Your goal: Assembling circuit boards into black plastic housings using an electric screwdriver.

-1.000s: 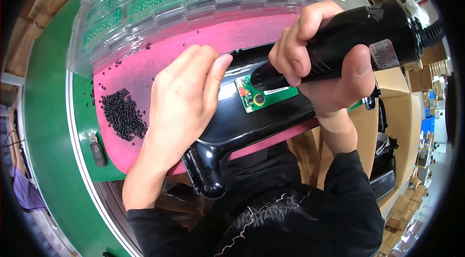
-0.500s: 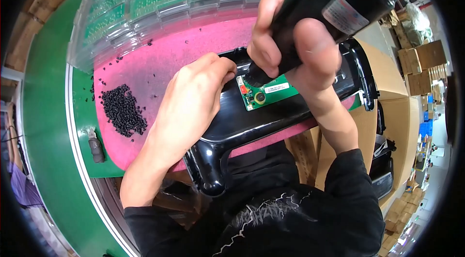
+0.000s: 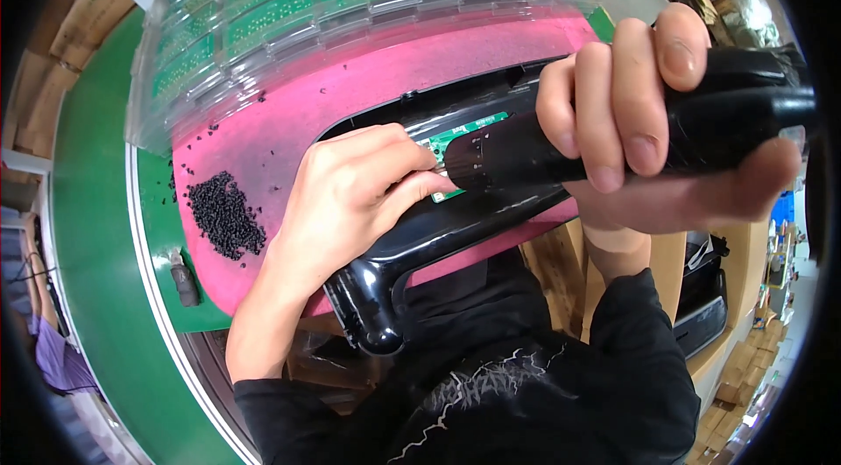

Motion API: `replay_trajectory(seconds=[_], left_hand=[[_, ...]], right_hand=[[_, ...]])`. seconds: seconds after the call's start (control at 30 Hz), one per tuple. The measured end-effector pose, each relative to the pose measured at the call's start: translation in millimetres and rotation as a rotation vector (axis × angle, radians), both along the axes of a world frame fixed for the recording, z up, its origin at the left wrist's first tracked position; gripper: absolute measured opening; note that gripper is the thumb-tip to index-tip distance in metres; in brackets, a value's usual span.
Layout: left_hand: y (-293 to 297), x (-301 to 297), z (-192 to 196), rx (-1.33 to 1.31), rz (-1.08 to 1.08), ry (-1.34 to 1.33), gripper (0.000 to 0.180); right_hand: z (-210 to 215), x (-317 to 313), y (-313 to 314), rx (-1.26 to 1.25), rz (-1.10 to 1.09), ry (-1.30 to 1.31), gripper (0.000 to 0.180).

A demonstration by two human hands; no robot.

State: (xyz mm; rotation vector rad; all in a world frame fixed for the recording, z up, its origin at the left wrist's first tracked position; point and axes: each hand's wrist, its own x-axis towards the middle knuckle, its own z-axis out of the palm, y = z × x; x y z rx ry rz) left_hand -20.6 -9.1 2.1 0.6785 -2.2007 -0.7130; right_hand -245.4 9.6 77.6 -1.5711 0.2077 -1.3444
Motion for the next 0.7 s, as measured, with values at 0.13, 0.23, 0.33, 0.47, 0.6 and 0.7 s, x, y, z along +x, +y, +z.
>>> replay_trajectory(seconds=[0.13, 0.23, 0.33, 0.47, 0.6, 0.7], left_hand=[[-1, 1, -1, 0.119, -0.073, 0.033, 0.019], [0, 3, 5, 0.358, -0.078, -0.09, 0.021], [-3, 2, -10, 0.164, -0.027, -0.179, 0.02], [-3, 3, -13, 0.124, 0.003, -0.205, 0.016], [-2, 1, -8, 0.173, 0.084, -0.246, 0.013], [1, 1, -5, 0.168, 0.117, -0.268, 0.013]], right_hand=[[-7, 8, 10, -0.035, -0.05, -0.082, 0.064], [-21, 11, 12, -0.024, -0.133, -0.197, 0.065], [-29, 7, 13, 0.136, -0.08, -0.144, 0.067], [-26, 10, 16, 0.216, -0.186, 0.072, 0.071], [-26, 18, 21, 0.286, -0.283, 0.211, 0.074], [-25, 21, 14, 0.309, -0.23, 0.224, 0.074]])
